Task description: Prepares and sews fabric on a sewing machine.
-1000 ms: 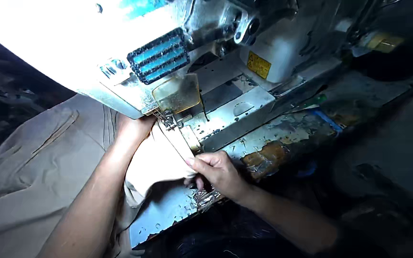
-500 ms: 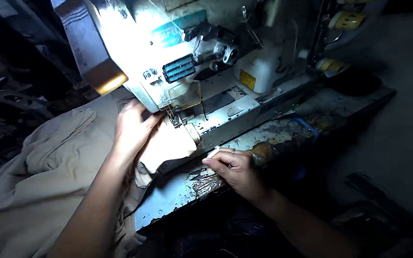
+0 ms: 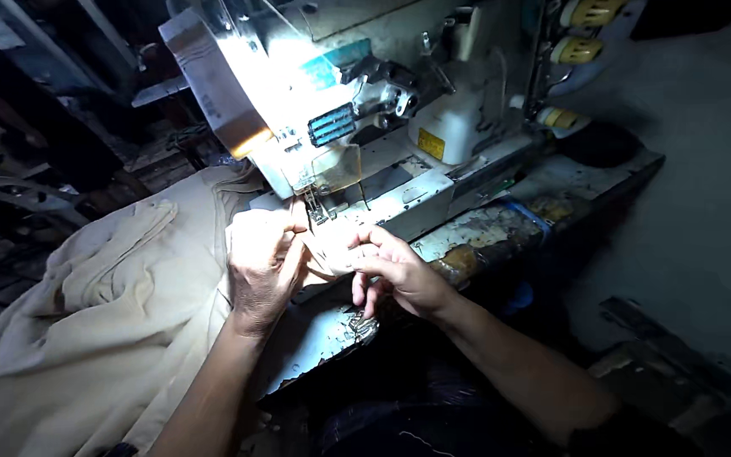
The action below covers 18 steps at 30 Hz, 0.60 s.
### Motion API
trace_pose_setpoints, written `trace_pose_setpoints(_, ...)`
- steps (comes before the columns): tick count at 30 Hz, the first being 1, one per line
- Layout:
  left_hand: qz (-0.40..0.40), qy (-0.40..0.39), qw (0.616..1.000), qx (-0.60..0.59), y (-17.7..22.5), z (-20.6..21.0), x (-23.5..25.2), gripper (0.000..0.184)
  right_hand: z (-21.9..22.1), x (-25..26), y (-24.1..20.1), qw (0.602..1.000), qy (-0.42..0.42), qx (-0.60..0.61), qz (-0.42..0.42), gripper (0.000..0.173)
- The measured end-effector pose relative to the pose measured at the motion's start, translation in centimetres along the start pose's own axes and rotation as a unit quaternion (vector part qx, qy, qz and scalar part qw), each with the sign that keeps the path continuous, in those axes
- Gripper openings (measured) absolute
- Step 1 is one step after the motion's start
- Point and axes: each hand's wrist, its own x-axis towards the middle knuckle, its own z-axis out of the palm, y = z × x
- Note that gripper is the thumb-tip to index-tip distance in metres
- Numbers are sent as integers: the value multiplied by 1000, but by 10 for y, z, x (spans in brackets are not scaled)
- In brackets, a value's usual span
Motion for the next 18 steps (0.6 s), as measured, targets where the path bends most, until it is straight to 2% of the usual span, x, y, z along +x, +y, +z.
trace_pose_setpoints(2, 22, 18, 1000, 8, 3, -4, -4, 14, 0, -2, 2, 999, 25, -47, 1, 24)
trace_pose_setpoints(5, 44, 28, 999, 14, 6, -12, -12, 12, 2, -3, 8, 980, 65, -186, -2, 33)
trace_pose_setpoints(7, 46, 37, 998, 15, 9, -16, -18, 13, 4, -5, 12, 960, 79, -267, -24, 29)
trace_pose_setpoints(9, 52, 37, 998, 15, 11, -18, -21, 14, 5, -8, 20, 940, 84, -317, -95, 20)
trace_pose_setpoints(12, 60, 26, 998, 25, 11, -19, -22, 16, 6, -7, 32, 911, 109, -323, -233, 9)
trace_pose_setpoints(14, 55, 9, 998, 41, 8, -16, -22, 17, 8, -6, 30, 891, 119, -329, -289, 5)
trace_pose_setpoints(16, 54, 4, 998, 44, 3, -11, -23, 18, 10, -6, 25, 894, 117, -325, -286, 7)
trace_pose_setpoints(18, 51, 15, 998, 34, 0, -8, -22, 17, 10, -5, 19, 921, 99, -295, -233, 8)
